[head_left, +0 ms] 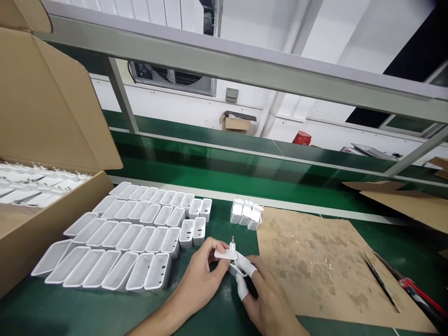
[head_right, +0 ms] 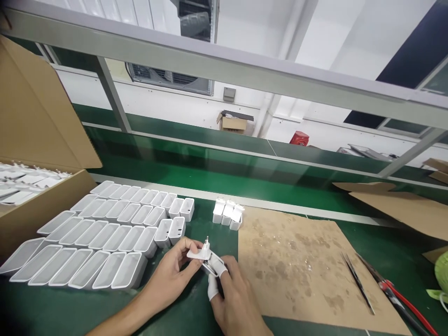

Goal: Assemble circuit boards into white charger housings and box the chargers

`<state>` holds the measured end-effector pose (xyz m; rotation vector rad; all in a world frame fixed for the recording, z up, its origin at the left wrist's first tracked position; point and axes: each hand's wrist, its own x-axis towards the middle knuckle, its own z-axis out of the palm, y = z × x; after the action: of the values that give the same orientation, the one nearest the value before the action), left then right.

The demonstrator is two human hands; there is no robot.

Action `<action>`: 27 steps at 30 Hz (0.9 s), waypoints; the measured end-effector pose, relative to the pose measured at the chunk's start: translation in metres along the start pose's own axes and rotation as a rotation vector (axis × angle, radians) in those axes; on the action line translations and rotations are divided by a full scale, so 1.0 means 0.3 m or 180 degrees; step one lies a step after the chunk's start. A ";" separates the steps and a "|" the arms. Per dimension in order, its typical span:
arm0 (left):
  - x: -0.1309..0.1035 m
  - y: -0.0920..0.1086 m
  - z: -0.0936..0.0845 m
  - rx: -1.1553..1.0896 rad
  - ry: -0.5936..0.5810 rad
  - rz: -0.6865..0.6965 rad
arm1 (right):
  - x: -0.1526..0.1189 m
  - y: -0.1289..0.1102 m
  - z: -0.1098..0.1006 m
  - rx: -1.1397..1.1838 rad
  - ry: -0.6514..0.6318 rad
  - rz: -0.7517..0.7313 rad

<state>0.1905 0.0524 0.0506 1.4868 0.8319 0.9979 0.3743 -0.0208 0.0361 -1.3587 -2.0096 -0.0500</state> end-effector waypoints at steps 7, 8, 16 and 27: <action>-0.004 0.006 0.001 -0.0008 -0.0056 -0.0046 | -0.002 -0.013 0.013 0.0373 0.0195 0.0278; -0.008 0.009 0.001 -0.0017 -0.0059 -0.0043 | 0.000 -0.013 0.013 0.0625 0.0185 0.0402; -0.063 0.044 0.007 0.0529 -0.0418 0.0293 | 0.055 -0.066 -0.036 0.4442 0.0365 0.3125; -0.066 0.032 0.014 0.0543 -0.0240 0.0307 | 0.040 -0.079 -0.018 0.4858 0.0115 0.3338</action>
<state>0.1862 0.0315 0.0572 1.7136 0.8137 0.9541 0.3550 -0.0241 0.0549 -1.0195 -0.5528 1.5205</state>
